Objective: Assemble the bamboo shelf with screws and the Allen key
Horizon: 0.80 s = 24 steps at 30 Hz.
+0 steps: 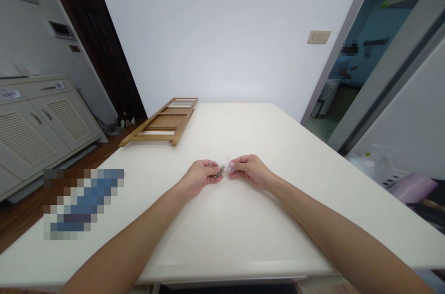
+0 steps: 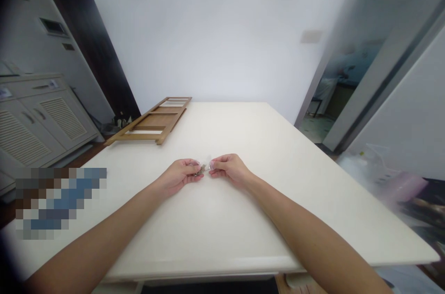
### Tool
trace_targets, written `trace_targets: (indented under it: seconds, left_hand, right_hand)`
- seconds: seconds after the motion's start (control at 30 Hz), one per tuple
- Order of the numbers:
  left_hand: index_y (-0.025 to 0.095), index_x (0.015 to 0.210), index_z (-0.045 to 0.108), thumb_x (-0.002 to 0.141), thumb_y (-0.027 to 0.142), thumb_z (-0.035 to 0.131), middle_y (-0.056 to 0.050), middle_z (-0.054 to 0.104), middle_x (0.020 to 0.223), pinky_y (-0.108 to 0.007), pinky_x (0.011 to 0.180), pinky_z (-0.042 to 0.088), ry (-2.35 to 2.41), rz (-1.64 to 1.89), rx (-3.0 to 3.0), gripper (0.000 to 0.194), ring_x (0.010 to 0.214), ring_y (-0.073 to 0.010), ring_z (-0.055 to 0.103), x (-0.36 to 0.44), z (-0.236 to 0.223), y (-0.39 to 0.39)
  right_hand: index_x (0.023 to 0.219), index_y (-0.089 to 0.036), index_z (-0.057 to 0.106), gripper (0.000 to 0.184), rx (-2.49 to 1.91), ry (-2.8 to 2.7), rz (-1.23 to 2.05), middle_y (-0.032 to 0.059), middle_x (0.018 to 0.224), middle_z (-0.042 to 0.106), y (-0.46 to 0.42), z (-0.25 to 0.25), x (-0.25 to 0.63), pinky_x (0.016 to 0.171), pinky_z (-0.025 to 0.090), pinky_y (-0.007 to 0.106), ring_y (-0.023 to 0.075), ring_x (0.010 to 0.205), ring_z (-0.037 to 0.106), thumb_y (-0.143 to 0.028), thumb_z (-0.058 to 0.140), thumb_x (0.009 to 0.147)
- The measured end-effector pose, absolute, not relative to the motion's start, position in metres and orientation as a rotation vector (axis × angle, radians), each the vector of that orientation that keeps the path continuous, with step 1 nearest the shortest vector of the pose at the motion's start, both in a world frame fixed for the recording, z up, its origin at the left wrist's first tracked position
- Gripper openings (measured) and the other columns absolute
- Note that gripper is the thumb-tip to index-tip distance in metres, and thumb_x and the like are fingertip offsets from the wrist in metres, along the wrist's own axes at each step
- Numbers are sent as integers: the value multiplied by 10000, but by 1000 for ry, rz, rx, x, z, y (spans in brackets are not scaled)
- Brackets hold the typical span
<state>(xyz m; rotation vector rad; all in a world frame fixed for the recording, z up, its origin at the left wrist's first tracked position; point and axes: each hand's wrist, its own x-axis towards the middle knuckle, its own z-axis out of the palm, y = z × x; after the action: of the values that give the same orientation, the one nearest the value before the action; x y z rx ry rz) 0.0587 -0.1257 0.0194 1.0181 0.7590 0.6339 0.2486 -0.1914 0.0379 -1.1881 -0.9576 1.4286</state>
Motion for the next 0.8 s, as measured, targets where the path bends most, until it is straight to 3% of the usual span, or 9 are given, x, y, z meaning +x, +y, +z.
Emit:
trace_targets:
  seconds: [0.23,0.37,0.57,0.7,0.8]
  left_hand:
    - [102,782,602,663,167,819,-61,677,765,-260,645,564,786,631,1119,256,644,-128,665,61,15,-127]
    - [101,778,613,643,174,830,-51,667,754,-260,641,565,793,604,1129,266,636,-122,657,61,15,-126]
    - [96,776,637,682,134,796,-60,668,762,-244,659,572,823,610,1094,188,659,-108,639,47,20,-111]
    - [96,780,652,708,91,762,-68,671,787,-236,673,576,788,573,1056,131,679,-106,639,38,23,-102]
    - [97,772,651,707,77,758,-70,671,786,-241,675,581,779,549,1043,127,680,-110,641,36,23,-100]
  right_hand:
    - [707,-96,701,230,-1274,-1083,1427,68,686,680,-192,37,248,579,561,240,115,589,614,-263,820,602]
    - [637,-118,668,122,-1372,-1126,1278,58,670,654,-190,36,247,499,507,215,109,581,569,-235,704,646]
    - [575,-141,617,141,-1697,-1293,984,55,635,615,-186,48,280,422,377,199,103,550,507,-248,597,664]
    - [463,-152,592,138,-1852,-1468,953,2,455,519,-187,51,299,423,315,221,96,450,442,-178,637,591]
    - [465,-169,609,129,-1914,-1601,810,-10,459,530,-186,47,300,485,334,230,104,477,462,-125,643,582]
